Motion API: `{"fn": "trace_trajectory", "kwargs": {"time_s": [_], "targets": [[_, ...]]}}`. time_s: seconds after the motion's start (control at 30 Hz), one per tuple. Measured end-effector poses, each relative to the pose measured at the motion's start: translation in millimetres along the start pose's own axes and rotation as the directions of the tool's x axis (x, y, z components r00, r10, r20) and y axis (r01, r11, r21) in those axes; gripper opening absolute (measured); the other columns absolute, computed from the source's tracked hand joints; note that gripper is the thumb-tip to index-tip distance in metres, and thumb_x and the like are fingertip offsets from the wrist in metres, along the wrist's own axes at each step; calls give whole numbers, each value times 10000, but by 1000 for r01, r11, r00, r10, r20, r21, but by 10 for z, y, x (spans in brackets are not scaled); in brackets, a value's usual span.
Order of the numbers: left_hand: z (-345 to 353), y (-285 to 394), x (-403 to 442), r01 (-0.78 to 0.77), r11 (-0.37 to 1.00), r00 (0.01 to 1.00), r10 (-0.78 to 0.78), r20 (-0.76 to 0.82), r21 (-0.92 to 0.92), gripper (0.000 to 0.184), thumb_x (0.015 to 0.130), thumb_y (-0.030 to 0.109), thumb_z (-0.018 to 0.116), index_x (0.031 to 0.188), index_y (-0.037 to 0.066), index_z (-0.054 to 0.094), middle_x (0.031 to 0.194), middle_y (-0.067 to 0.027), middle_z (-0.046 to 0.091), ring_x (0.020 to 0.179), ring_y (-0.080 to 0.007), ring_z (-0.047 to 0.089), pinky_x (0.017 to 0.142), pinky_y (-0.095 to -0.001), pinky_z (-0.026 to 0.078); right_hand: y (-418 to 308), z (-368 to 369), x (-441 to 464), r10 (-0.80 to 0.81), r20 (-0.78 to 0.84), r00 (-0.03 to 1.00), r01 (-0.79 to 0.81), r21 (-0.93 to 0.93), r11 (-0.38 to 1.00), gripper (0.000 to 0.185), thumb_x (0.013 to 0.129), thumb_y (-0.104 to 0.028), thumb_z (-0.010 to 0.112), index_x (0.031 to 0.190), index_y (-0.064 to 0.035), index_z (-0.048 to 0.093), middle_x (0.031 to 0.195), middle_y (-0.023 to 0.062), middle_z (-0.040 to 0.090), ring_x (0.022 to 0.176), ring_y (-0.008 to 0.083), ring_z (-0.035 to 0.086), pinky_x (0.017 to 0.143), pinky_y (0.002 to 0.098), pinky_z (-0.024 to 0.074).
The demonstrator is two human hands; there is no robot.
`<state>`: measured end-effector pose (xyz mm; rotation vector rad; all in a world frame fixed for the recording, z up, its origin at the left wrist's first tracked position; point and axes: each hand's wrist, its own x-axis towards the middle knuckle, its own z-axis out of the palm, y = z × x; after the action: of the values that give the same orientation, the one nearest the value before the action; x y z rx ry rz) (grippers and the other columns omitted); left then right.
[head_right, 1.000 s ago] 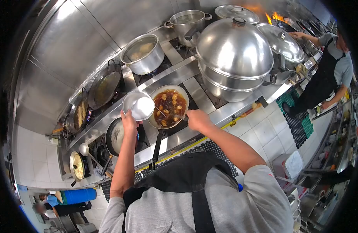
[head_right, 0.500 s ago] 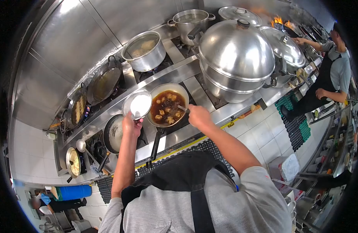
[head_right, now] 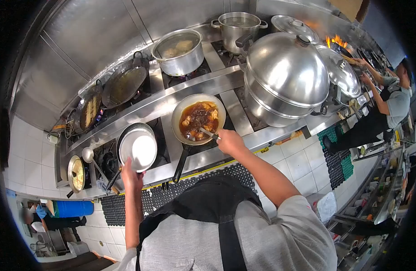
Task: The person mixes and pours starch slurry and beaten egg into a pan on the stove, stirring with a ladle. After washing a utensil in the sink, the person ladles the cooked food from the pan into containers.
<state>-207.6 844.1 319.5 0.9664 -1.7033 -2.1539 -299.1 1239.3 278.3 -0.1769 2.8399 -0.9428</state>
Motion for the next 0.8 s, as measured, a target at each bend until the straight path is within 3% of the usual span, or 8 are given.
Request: {"fn": "trace_trajectory", "kwargs": {"time_s": [0.03,0.1,0.2,0.23,0.37,0.53,0.67,0.8], "targets": [[-153,36,-100,20,1000,999,-21,29,23,452,1017,417,581,1261,37,562,969,-113,711,683,-208,701,459,-302,520,30,-83,-21,27,17,999,-25,-63,998,161,899,-178,677,934,-31,621,882,221,708,900,427,695,804,542,533],[-291,51,-325,62,997,992,-67,-103,-49,411,1045,357,543,1285,28,490,977,-128,677,678,-222,686,433,-303,493,116,-272,-55,79,50,996,-67,-196,978,170,894,-167,682,992,-35,639,937,218,727,944,417,705,838,538,545],[-820,-245,-352,0,998,987,-10,-162,-62,403,1048,370,551,1259,28,522,981,-132,691,713,-229,712,445,-308,523,105,-104,25,48,-50,998,-54,-125,991,172,885,-157,683,1008,-41,650,923,222,727,923,427,703,822,549,546],[-843,-169,-491,56,998,977,-63,-205,-40,412,1048,388,551,1263,37,536,1008,-122,698,732,-217,714,448,-301,525,44,-25,71,29,-83,996,-38,-116,993,173,884,-156,682,1010,-43,652,920,221,727,919,429,703,819,550,547],[-1108,-171,-666,109,989,908,-138,-396,-97,391,1048,397,537,1218,46,567,915,-106,677,609,-186,612,432,-271,425,-89,-95,-65,-18,43,999,22,-110,994,165,884,-159,674,1010,-54,653,901,226,723,906,437,700,819,555,545],[-1622,-352,-717,69,991,905,-112,-411,-118,419,1060,403,504,1236,25,538,942,-123,669,604,-203,602,430,-292,395,75,-173,33,37,-81,996,-51,-174,983,135,902,-151,649,969,-39,615,863,230,713,889,437,701,799,550,543],[-1733,-359,-801,67,989,882,-119,-457,-128,398,1056,394,507,1238,42,538,986,-111,663,635,-192,597,437,-279,370,-96,14,-11,-10,3,1000,10,-61,998,126,899,-143,654,967,-42,620,865,225,714,889,438,698,793,550,541],[-1806,-395,-836,47,990,878,-105,-467,-135,389,1051,388,509,1241,50,539,1021,-108,667,669,-192,617,438,-280,367,30,-276,-79,2,-8,1000,-4,-186,982,142,900,-157,660,980,-49,612,868,224,706,880,450,689,764,551,532]]}}
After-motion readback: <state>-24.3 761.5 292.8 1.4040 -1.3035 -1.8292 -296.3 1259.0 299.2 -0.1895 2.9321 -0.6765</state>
